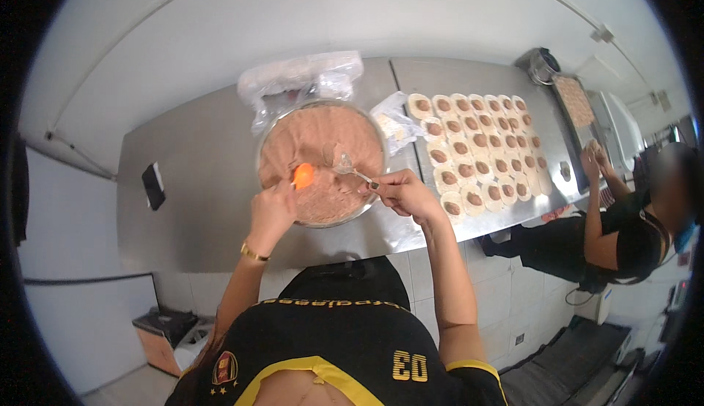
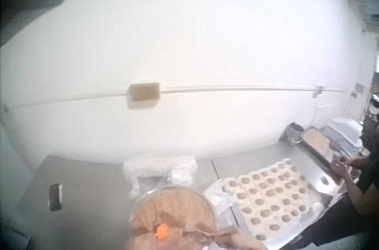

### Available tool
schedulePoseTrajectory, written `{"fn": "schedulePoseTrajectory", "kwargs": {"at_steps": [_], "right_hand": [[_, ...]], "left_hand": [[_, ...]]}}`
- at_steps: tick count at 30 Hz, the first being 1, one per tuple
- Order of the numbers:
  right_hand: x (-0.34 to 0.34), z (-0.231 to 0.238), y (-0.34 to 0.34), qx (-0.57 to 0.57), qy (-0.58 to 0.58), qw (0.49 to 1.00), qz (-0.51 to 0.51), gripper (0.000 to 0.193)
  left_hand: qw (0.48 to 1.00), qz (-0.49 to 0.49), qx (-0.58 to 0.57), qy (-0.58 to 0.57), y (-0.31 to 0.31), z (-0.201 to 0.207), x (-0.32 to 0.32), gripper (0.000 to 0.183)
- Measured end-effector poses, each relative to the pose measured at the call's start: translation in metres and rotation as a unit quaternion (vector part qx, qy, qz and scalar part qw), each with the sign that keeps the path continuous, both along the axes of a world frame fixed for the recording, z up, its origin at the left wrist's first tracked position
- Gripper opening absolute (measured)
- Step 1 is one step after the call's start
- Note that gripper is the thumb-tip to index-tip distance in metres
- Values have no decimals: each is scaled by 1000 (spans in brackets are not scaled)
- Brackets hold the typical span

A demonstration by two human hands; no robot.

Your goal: The person scoops a brown paste from a large bowl and places it into small round dough cups arranged on a metal tray. They then pick up a second dough circle and place it on top of the filled cup to seal it. The process is repeated for multiple units.

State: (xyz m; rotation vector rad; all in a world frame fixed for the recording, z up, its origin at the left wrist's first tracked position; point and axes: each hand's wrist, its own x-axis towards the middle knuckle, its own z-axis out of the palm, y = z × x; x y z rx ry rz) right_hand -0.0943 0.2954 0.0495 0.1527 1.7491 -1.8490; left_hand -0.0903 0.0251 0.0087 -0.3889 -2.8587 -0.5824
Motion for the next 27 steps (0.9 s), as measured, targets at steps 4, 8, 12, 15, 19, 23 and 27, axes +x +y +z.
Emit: {"fn": "schedulePoseTrajectory", "kwargs": {"at_steps": [4, 8, 12, 15, 19, 23, 27], "right_hand": [[29, 0, 72, 56, 78, 979, -181, 20], [56, -23, 182, 466, 232, 742, -423, 24], [76, 11, 242, 723, 115, 472, -491, 26], [74, -47, 305, 790, 20, 388, -475, 23], [74, -121, 348, 761, -51, 529, -373, 22], [72, -101, 345, 688, -13, 550, -473, 24], [66, -93, 362, 603, 76, 586, -535, 23]], "left_hand": [[999, -1, 46, 18, 3, 6, -1, 9], [999, 12, 38, 9, -3, 4, 3, 7], [999, 15, 19, -29, 0, 8, 2, 10], [999, 25, 12, -46, 8, 13, 0, 12], [999, 12, 3, -45, 3, 13, -2, 15], [999, 17, -13, -33, 4, 13, 1, 16], [997, 43, 5, -62, 10, 16, 4, 15]]}}
